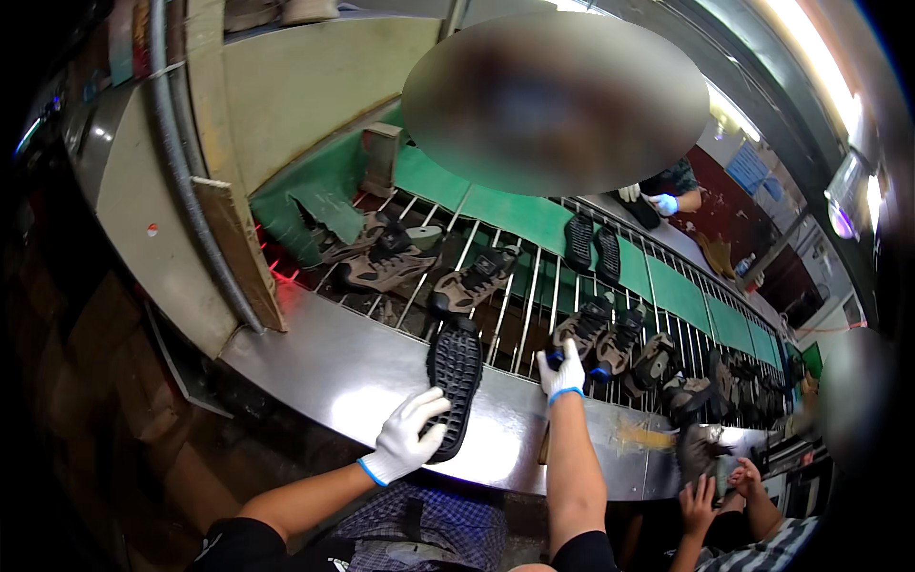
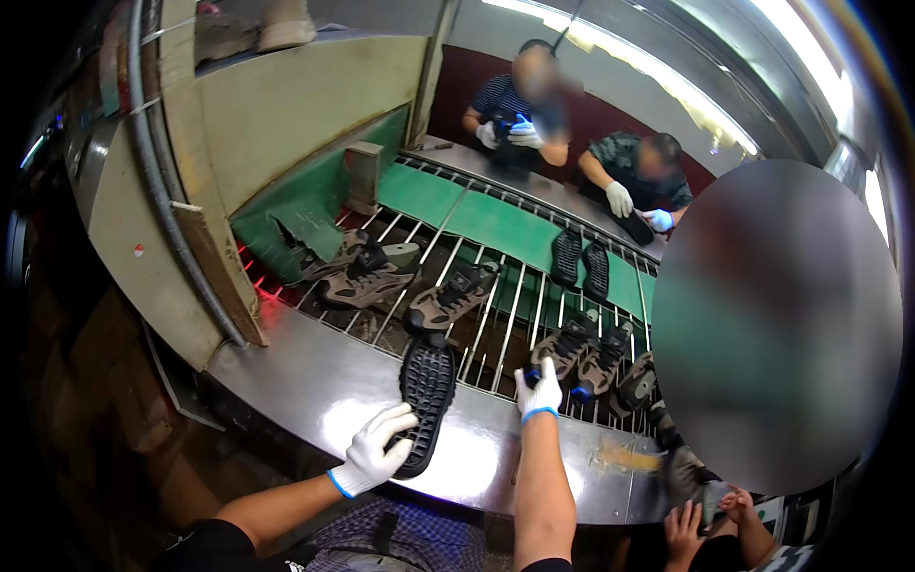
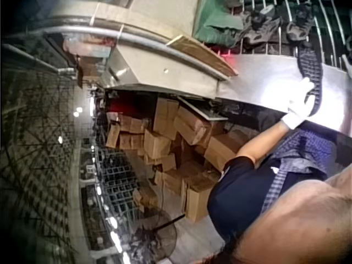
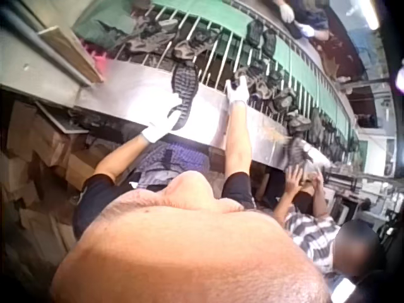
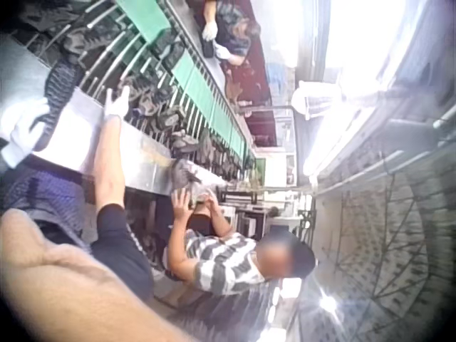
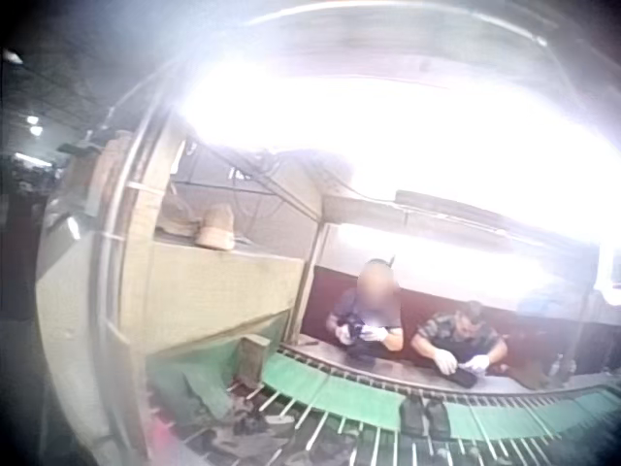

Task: The person takes shoes from a conveyor belt, scrapes the edges of the soles with a knife, and wipes them with a cloth.

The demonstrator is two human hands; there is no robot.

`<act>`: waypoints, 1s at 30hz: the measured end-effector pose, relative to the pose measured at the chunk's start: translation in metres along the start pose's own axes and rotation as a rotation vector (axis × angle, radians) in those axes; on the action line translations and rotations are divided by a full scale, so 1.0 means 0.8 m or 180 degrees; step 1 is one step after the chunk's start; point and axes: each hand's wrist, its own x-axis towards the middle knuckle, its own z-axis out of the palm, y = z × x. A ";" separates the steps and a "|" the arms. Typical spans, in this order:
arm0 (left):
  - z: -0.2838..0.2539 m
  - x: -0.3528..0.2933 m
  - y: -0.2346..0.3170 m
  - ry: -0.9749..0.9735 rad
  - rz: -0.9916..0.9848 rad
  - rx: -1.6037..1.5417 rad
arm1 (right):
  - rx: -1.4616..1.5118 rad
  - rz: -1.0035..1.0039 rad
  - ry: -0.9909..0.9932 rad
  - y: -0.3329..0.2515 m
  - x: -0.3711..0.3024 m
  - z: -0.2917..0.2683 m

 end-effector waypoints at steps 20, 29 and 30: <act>-0.005 -0.001 -0.019 -0.0025 -0.0020 -0.0078 | -0.3376 -0.2056 -0.1633 -0.104 -0.249 0.022; -0.027 0.010 -0.029 -0.0302 -0.0049 -0.0138 | -0.3467 -0.1754 -0.1758 -0.025 -0.268 0.018; -0.037 0.022 -0.022 -0.0438 -0.0324 -0.0091 | -0.3457 -0.1769 -0.1834 -0.029 -0.304 0.009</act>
